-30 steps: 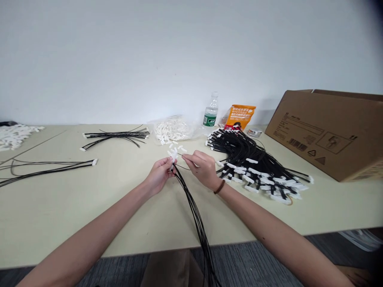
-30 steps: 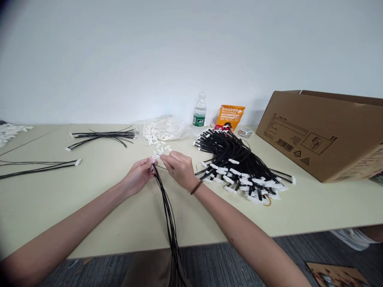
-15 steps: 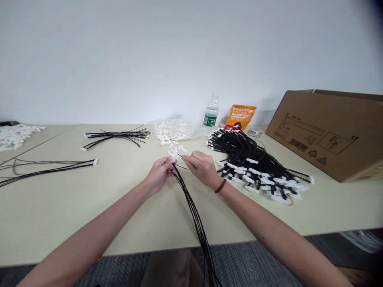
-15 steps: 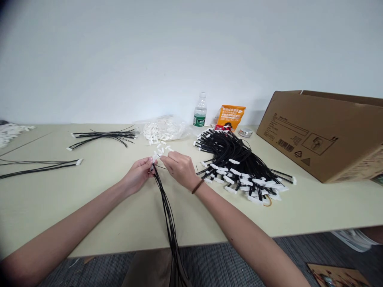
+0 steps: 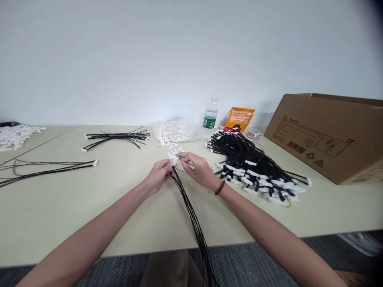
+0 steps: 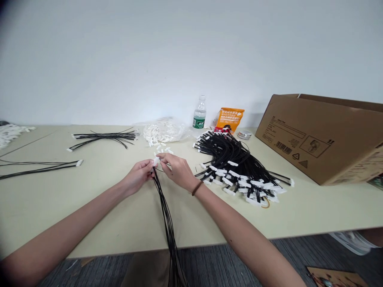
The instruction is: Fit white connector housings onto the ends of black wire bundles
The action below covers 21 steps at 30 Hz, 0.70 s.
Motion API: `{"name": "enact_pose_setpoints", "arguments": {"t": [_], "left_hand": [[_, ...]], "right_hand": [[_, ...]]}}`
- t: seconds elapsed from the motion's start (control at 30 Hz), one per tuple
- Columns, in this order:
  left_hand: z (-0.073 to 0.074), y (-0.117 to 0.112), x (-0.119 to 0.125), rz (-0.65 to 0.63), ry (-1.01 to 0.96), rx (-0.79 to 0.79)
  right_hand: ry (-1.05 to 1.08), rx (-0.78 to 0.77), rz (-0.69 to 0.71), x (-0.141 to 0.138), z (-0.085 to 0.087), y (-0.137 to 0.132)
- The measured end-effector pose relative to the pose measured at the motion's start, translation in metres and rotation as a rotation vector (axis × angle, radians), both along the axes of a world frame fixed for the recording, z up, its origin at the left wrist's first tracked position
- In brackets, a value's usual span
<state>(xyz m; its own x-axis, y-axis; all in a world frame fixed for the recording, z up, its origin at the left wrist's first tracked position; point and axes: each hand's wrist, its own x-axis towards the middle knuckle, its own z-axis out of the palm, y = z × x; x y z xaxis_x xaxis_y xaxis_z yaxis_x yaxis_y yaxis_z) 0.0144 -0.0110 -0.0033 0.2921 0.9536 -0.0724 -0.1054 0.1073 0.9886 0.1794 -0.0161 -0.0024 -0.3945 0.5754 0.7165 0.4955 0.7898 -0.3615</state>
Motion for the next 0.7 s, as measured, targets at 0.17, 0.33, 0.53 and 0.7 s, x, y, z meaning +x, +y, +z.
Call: {"name": "enact_pose_setpoints", "arguments": {"t": [0.17, 0.33, 0.53, 0.7], "left_hand": [[-0.0001, 0.0004, 0.0004, -0.001, -0.002, -0.006], [0.0001, 0.0014, 0.0014, -0.014, -0.004, -0.015], [-0.0015, 0.0022, 0.003, 0.011, 0.009, -0.007], [-0.001, 0.0015, 0.004, 0.024, 0.029, 0.0]], "right_hand": [[0.009, 0.033, 0.037, -0.0021, 0.0004, 0.0013], [0.023, 0.079, 0.054, -0.0057, -0.0042, 0.0042], [0.101, 0.044, 0.025, -0.0041, -0.0053, 0.0043], [0.169, 0.012, -0.029, -0.0069, -0.0056, 0.0006]]}}
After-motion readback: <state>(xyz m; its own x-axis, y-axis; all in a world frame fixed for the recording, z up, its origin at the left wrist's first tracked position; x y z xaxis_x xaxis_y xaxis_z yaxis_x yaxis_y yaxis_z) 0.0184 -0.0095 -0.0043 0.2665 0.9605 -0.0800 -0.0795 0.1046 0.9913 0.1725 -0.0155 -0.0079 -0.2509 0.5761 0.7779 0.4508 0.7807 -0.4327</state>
